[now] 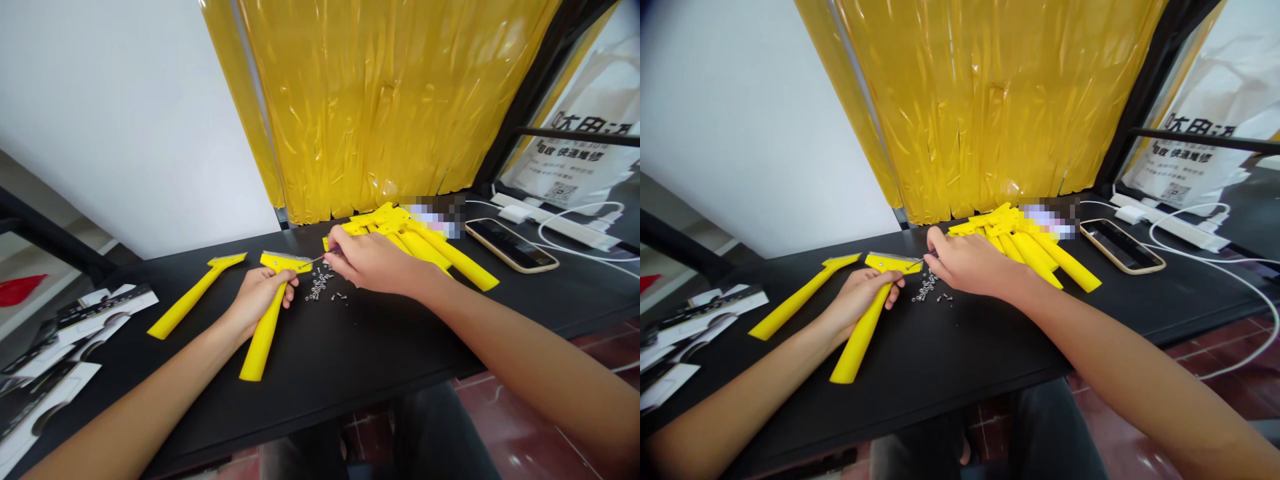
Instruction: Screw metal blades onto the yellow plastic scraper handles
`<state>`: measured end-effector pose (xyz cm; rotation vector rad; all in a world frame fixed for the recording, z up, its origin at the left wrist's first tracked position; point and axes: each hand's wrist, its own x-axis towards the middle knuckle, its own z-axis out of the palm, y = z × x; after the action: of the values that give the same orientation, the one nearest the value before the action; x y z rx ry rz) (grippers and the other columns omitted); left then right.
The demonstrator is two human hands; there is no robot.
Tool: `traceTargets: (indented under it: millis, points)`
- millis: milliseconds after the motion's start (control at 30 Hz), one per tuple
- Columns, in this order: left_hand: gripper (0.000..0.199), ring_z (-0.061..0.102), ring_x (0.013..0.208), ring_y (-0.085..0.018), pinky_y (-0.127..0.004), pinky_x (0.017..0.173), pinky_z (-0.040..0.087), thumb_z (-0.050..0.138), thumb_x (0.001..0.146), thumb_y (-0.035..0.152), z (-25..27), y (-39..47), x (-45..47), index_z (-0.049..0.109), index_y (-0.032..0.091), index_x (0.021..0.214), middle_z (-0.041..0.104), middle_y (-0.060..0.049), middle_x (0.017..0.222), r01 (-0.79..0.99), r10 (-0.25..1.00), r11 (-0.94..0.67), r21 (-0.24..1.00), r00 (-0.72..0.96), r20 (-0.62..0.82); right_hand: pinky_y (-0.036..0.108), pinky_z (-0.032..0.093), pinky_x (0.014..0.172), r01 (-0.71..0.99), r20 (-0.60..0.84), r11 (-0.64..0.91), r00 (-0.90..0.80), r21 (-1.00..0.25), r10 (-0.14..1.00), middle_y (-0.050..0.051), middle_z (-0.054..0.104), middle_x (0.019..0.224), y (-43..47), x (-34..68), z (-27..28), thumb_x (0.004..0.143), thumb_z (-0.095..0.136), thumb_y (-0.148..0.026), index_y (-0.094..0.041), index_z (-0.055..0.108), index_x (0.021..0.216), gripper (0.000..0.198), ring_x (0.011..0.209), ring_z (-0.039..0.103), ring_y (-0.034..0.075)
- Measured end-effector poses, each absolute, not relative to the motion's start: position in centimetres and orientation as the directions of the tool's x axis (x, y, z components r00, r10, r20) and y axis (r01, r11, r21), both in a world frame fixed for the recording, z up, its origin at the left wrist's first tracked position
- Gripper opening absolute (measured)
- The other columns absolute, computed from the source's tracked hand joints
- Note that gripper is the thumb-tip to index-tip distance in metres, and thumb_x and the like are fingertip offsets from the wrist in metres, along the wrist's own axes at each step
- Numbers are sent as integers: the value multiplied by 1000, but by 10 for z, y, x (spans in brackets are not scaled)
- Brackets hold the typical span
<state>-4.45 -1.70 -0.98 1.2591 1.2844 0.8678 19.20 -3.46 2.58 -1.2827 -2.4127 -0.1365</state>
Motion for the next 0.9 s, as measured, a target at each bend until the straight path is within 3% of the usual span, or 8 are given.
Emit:
traceTargets:
  millis: [133,300,500,600,733,900]
  points:
    - [21,54,43,-11,-22,47,42,72,77,30,-10,-17,-45,69,11,70,62,-3,52,183,970,169,968,143,-197,32,28,60,863,410,503,-447,-34,795,11,73,84,-34,190,25,105,29,-52,-16,58,102,46,74,66,24]
    - [22,53,43,-11,-21,47,42,73,77,29,-9,-18,-44,68,10,69,61,-4,51,191,969,171,966,145,-201,32,31,63,811,404,562,-465,-163,788,7,74,93,-36,190,26,100,42,-39,-17,51,116,29,77,66,22]
    - [21,54,45,-11,-21,48,43,72,79,30,-10,-17,-46,69,11,71,62,-4,53,190,967,165,968,163,-197,33,27,61,864,416,498,-428,-72,803,10,73,87,-34,188,24,105,28,-50,-17,57,100,44,75,65,23]
    - [21,54,45,-11,-21,47,43,72,79,30,-10,-17,-46,68,11,70,62,-4,53,190,965,162,968,176,-196,32,28,62,855,444,499,-395,-143,804,7,74,88,-33,188,23,101,39,-48,-19,56,103,33,75,65,23]
    - [21,54,44,-11,-21,46,42,71,79,29,-10,-17,-45,68,11,68,61,-4,52,178,968,169,970,156,-197,32,30,61,789,420,592,-486,-166,766,5,72,86,-36,186,23,101,39,-38,-18,51,112,25,72,64,21]
    - [20,54,44,-11,-22,47,43,71,79,28,-10,-18,-45,68,12,69,61,-4,52,179,969,155,972,165,-185,33,29,61,860,417,500,-418,-105,807,9,72,82,-34,186,21,103,31,-50,-18,58,98,42,73,64,23]
